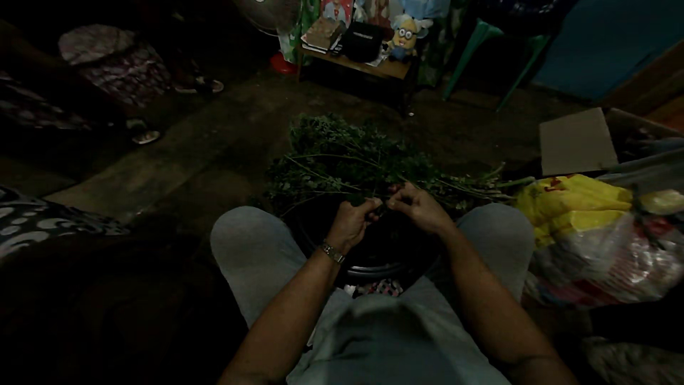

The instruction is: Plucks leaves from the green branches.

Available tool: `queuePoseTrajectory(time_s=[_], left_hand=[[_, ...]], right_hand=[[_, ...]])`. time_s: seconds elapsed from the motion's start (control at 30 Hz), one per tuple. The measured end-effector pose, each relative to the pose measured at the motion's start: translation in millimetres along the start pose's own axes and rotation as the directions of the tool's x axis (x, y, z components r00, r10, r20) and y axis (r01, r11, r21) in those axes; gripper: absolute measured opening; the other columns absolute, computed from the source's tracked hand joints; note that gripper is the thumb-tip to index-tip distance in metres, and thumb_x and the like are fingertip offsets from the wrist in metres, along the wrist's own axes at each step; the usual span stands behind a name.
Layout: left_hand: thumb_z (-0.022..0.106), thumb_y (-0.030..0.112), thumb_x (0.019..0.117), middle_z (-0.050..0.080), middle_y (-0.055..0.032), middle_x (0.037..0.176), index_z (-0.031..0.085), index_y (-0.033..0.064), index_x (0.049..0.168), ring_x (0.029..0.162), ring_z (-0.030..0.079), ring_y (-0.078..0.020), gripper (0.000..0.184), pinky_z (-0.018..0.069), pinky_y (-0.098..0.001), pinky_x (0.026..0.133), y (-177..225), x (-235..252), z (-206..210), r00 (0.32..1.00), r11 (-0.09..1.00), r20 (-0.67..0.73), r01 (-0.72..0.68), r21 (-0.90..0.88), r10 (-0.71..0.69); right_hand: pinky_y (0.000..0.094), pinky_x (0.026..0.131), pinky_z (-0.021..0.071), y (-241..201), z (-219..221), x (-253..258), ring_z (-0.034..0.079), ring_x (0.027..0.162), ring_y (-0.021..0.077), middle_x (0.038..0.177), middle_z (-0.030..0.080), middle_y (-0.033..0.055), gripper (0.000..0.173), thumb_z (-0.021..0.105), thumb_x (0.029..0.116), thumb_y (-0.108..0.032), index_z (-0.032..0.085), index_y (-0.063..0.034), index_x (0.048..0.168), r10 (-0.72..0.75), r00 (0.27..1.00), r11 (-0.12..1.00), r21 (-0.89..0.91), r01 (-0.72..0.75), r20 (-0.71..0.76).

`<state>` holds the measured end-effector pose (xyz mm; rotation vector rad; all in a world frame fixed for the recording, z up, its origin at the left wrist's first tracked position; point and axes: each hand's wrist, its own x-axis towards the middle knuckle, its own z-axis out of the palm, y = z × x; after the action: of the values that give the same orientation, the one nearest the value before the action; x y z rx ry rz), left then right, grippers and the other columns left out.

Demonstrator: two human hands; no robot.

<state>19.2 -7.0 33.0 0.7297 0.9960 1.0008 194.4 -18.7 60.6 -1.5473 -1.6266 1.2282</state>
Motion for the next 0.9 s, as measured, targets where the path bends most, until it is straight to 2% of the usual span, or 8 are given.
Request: queuePoseTrajectory(time_s=[0.13, 0.3, 0.43, 0.53, 0.6, 0.7, 0.83, 0.9], left_hand=[[0.061, -0.002, 0.0976, 0.062, -0.0043, 0.076, 0.059, 0.0007, 0.094, 0.061, 0.059, -0.0088, 0.005, 0.054, -0.0215, 0.061, 2, -1, 1, 1.0, 1.0, -0.02, 0.004, 0.023, -0.003], [0.061, -0.001, 0.0987, 0.063, -0.0034, 0.078, 0.059, 0.0005, 0.098, 0.063, 0.061, -0.0087, 0.003, 0.0565, -0.0222, 0.064, 8, -3, 1, 0.997, 0.996, 0.014, 0.069, 0.047, -0.07], [0.062, -0.002, 0.0981, 0.064, -0.0032, 0.082, 0.06, 0.0006, 0.099, 0.067, 0.062, -0.0094, 0.003, 0.0569, -0.0238, 0.069, 8, -6, 2, 0.994, 0.993, 0.07, 0.075, 0.091, -0.081], [0.062, -0.002, 0.0977, 0.064, -0.0031, 0.08, 0.061, 0.0003, 0.096, 0.067, 0.062, -0.0096, 0.003, 0.0572, -0.0242, 0.069, 5, -5, 2, 0.994, 0.993, 0.084, 0.057, 0.102, -0.066], [0.062, -0.002, 0.0978, 0.065, -0.0036, 0.08, 0.062, 0.0, 0.096, 0.067, 0.063, -0.0101, 0.002, 0.0578, -0.0248, 0.069, 6, -5, 2, 0.994, 0.993, 0.084, 0.057, 0.101, -0.065], [0.062, -0.001, 0.0983, 0.066, -0.0037, 0.082, 0.062, -0.0003, 0.098, 0.068, 0.064, -0.01, 0.001, 0.0585, -0.0248, 0.07, 6, -6, 3, 0.994, 0.993, 0.079, 0.066, 0.1, -0.074], [0.057, -0.001, 0.1003, 0.064, -0.0044, 0.084, 0.062, -0.0009, 0.1, 0.071, 0.063, -0.0115, 0.004, 0.0585, -0.0268, 0.074, 5, -5, 4, 0.993, 0.996, 0.093, 0.067, 0.063, -0.073], [0.057, -0.001, 0.1006, 0.064, -0.0047, 0.083, 0.062, -0.0005, 0.098, 0.071, 0.063, -0.0116, 0.006, 0.0585, -0.0266, 0.074, 4, -4, 3, 0.994, 0.997, 0.095, 0.052, 0.057, -0.057]], right_hand=[[0.0503, 0.111, 0.0387, 2, -14, 0, 0.048, 0.134, 0.0321, 0.14, 0.055, 0.0183, 0.02, 0.064, 0.1008, -0.015, 0.072, 0.0023, 0.104, -0.023, 1.0, 0.985, -0.171, 0.024, 0.007], [0.0506, 0.112, 0.0391, 6, -22, -2, 0.046, 0.136, 0.0348, 0.146, 0.051, 0.0217, 0.03, 0.061, 0.1035, -0.023, 0.071, 0.0024, 0.116, -0.079, 0.997, 0.991, -0.107, 0.077, -0.018], [0.0356, 0.094, 0.0509, -4, -6, -2, 0.063, 0.106, 0.0171, 0.121, 0.066, 0.0142, 0.038, 0.039, 0.1124, -0.024, 0.061, 0.0031, 0.129, 0.106, 0.993, 0.99, 0.101, -0.099, -0.061], [0.0315, 0.089, 0.0538, -3, 0, -3, 0.064, 0.097, 0.0119, 0.111, 0.068, 0.0111, 0.033, 0.054, 0.1075, -0.024, 0.063, 0.0024, 0.125, 0.073, 0.996, 0.989, 0.135, -0.067, -0.041], [0.0269, 0.085, 0.0539, -2, 5, -2, 0.063, 0.094, 0.0084, 0.107, 0.067, 0.0091, 0.023, 0.062, 0.1032, -0.017, 0.067, 0.0026, 0.114, 0.021, 0.997, 0.99, 0.14, -0.011, -0.071], [0.0272, 0.085, 0.0534, 0, 10, -1, 0.063, 0.092, 0.0099, 0.106, 0.067, 0.0113, 0.015, 0.064, 0.1004, -0.009, 0.069, 0.0044, 0.104, 0.002, 0.992, 0.988, 0.155, 0.017, -0.123], [0.0284, 0.08, 0.0534, -4, 11, -2, 0.062, 0.087, 0.0118, 0.102, 0.064, 0.0124, 0.018, 0.057, 0.1046, -0.011, 0.065, 0.005, 0.109, 0.018, 0.988, 0.995, 0.101, -0.003, -0.154], [0.0343, 0.085, 0.0527, -8, 12, -3, 0.062, 0.093, 0.0179, 0.108, 0.064, 0.0167, 0.024, 0.054, 0.1065, -0.014, 0.064, 0.006, 0.116, 0.076, 0.973, 0.995, 0.076, -0.061, -0.218]])
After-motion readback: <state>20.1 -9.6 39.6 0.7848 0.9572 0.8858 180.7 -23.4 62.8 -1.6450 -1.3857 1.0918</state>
